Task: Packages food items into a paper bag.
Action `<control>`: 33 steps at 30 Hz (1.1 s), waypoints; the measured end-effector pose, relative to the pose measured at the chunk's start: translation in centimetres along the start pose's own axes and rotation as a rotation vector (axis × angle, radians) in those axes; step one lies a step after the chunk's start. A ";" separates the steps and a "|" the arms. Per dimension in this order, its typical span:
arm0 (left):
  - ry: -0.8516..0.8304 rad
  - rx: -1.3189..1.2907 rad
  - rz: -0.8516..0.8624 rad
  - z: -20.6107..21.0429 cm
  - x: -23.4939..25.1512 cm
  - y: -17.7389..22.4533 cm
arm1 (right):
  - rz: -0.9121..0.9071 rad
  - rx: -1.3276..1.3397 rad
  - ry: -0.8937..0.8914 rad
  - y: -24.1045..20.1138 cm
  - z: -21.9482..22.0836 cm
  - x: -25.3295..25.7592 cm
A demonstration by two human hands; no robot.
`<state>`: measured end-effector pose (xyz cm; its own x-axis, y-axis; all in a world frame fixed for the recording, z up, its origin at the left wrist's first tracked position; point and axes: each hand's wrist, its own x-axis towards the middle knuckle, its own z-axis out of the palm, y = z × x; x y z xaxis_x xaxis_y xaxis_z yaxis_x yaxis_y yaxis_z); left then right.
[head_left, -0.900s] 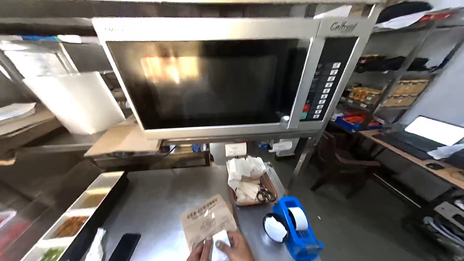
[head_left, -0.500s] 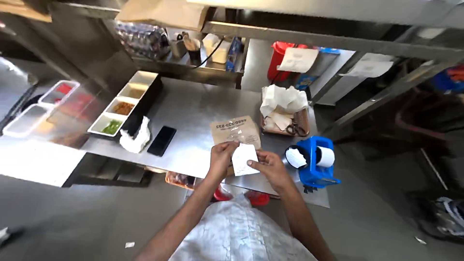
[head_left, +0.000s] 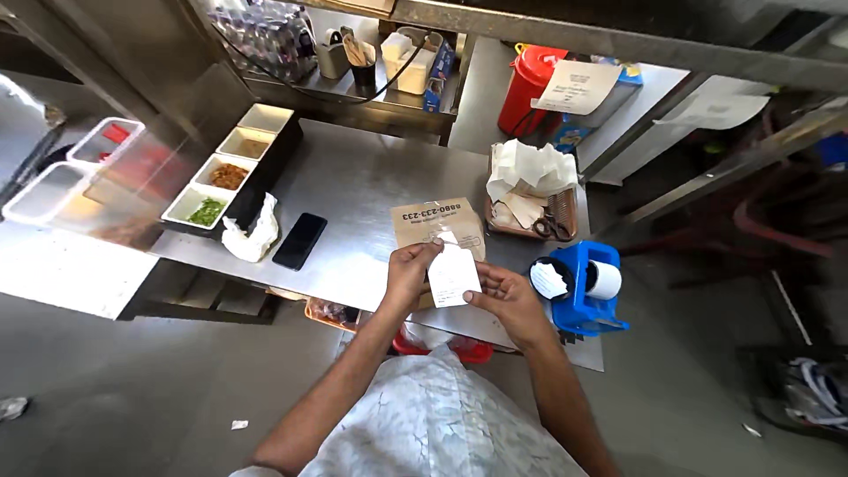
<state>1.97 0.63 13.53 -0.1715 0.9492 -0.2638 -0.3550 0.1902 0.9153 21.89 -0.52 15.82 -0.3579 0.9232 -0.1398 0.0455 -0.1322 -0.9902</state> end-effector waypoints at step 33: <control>0.148 1.435 0.432 -4.8 9.6 -7.5 | -0.155 -0.938 0.269 4.2 -2.6 2.4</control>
<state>-1.45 7.14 2.70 -0.1445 0.9782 0.1490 0.9058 0.0702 0.4178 23.63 2.04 11.28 -0.2035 0.9728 0.1107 0.7787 0.2293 -0.5840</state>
